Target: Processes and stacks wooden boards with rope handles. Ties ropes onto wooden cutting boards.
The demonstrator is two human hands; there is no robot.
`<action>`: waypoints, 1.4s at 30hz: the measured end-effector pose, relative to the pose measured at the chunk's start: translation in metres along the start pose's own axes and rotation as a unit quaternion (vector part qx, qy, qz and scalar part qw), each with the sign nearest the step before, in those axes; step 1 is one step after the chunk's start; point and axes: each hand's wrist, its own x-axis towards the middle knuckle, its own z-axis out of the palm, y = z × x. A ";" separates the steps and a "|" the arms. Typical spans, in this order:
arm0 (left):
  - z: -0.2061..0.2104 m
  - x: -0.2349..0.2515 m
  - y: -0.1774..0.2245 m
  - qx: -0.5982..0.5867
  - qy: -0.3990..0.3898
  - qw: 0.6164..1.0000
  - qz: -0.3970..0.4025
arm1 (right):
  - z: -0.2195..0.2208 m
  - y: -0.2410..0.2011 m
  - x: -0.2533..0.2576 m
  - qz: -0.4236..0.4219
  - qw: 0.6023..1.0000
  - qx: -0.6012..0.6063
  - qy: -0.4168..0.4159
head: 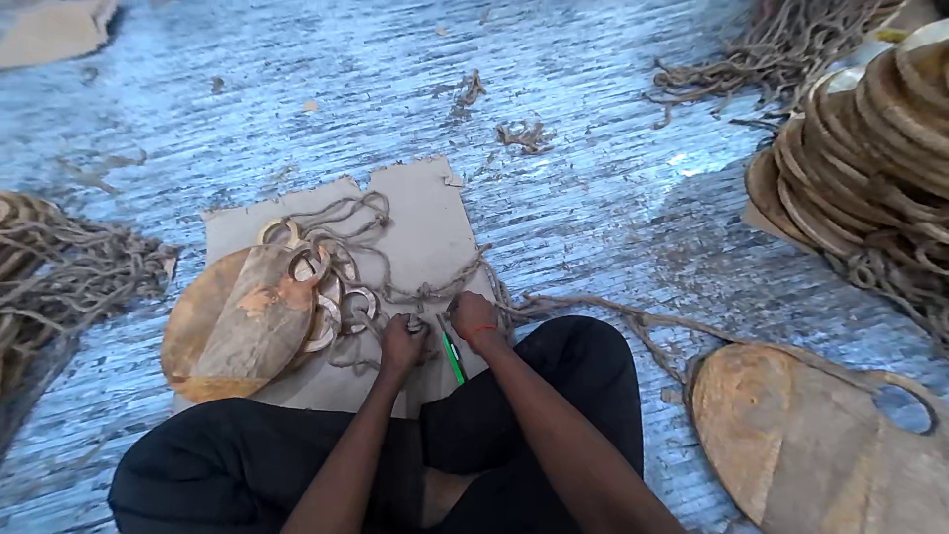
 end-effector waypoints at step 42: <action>-0.022 -0.013 -0.009 -0.336 -0.055 0.940 0.013 | -0.021 0.014 -0.021 -0.250 0.967 0.049 -0.031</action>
